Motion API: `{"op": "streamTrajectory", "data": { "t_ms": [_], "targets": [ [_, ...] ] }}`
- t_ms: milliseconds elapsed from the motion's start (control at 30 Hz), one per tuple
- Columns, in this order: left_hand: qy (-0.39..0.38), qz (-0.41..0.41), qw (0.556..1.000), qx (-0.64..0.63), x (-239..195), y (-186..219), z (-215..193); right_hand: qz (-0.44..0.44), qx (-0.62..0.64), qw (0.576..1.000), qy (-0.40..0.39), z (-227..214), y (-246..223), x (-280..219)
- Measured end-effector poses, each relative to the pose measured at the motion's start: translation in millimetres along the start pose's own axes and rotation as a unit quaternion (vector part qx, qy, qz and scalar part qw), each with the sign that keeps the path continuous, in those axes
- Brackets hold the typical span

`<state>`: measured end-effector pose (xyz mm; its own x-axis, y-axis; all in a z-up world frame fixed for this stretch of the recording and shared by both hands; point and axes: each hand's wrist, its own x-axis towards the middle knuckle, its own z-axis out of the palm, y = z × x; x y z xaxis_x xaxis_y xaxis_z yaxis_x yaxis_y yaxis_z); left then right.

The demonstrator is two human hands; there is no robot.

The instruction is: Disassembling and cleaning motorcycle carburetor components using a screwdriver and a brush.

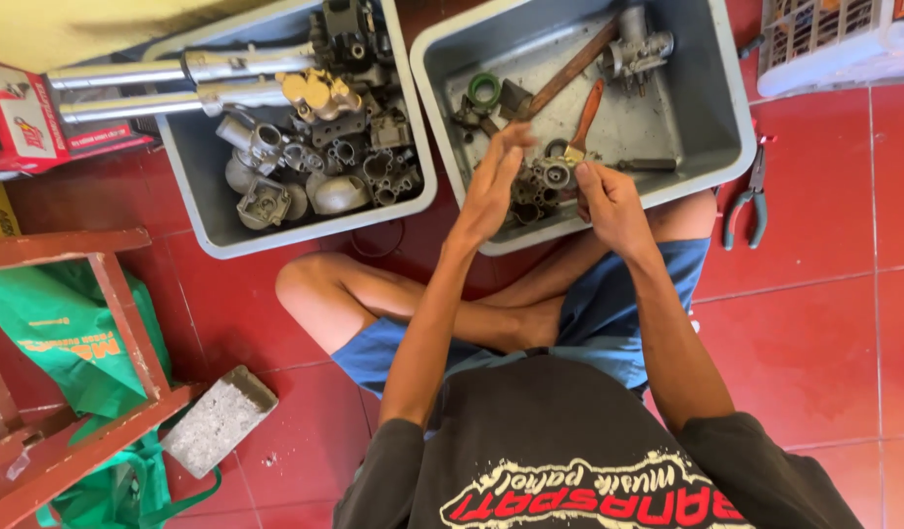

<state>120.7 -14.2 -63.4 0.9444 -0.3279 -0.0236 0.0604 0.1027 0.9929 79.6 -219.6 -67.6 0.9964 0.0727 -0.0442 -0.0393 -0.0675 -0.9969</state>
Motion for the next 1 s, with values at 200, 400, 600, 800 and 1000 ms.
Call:
{"op": "streamTrajectory", "data": {
  "t_ms": [200,400,600,800,1000],
  "targets": [
    [-0.205,-0.114,0.802,0.55,28.3,-69.1,4.3,0.109,0.186,0.974,0.063,14.7,-24.3,-19.6],
    [-0.264,-0.072,0.766,0.582,31.6,-60.1,-5.2,0.122,0.326,0.937,0.04,-8.1,-6.1,-29.1],
    [-0.282,-0.038,0.77,0.572,45.7,-88.6,-12.8,0.146,0.274,0.951,-0.01,-5.6,-9.5,-28.6],
    [-0.216,-0.072,0.871,0.435,30.6,19.3,-17.1,0.115,0.346,0.931,-0.016,-3.8,-3.3,-31.7],
    [-0.145,0.022,0.959,0.244,-2.8,98.7,-14.8,0.072,0.346,0.935,-0.039,-1.4,-25.0,-23.1]
  ]
}}
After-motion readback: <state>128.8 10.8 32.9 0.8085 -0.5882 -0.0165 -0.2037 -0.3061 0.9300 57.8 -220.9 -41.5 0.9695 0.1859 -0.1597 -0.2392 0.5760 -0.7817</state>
